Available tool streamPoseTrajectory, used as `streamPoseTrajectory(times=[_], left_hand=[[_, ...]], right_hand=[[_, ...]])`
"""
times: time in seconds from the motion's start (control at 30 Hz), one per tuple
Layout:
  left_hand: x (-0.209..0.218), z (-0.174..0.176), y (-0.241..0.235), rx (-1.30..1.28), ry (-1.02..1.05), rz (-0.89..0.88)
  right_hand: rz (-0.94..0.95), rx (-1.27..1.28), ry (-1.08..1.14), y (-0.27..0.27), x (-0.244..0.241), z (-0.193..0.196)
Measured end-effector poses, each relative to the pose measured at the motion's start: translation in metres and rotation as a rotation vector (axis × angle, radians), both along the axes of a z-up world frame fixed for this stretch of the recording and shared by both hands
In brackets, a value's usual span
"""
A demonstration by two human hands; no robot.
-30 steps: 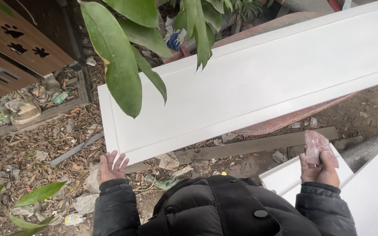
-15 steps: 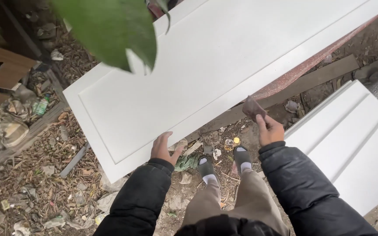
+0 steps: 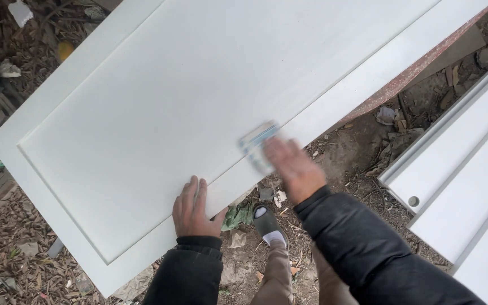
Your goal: The person sands a white painted wooden door panel using a sanding block. They rub the surface and edges repeatedly, moving along the panel to smooth the finish.
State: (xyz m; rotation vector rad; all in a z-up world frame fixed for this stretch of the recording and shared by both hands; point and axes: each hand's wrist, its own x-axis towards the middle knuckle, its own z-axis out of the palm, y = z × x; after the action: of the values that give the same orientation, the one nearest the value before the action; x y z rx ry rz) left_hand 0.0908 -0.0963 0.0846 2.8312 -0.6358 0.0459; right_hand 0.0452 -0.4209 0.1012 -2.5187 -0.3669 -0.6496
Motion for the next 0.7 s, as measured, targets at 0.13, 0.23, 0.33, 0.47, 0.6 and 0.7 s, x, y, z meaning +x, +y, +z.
streamPoseTrajectory(times=[0.13, 0.23, 0.33, 0.47, 0.6, 0.7], left_hand=[[-0.003, 0.007, -0.005, -0.067, -0.028, 0.028], [0.000, 0.021, -0.009, -0.092, -0.073, 0.026], [0.000, 0.031, -0.015, -0.111, -0.088, 0.001], [0.004, 0.030, -0.013, -0.102, -0.159, -0.020], [0.010, 0.030, -0.012, -0.126, -0.207, -0.046], [-0.005, 0.044, -0.006, -0.089, -0.144, -0.040]], right_hand=[[-0.532, -0.210, 0.124, -0.029, 0.011, 0.006], [-0.149, -0.216, 0.181, 0.039, -0.006, -0.007], [-0.094, -0.047, 0.220, 0.000, 0.014, 0.032], [-0.823, -0.035, 0.312, -0.034, 0.035, 0.045], [0.145, 0.088, 0.265, 0.058, -0.005, 0.019], [-0.007, 0.154, 0.303, -0.020, 0.006, 0.039]])
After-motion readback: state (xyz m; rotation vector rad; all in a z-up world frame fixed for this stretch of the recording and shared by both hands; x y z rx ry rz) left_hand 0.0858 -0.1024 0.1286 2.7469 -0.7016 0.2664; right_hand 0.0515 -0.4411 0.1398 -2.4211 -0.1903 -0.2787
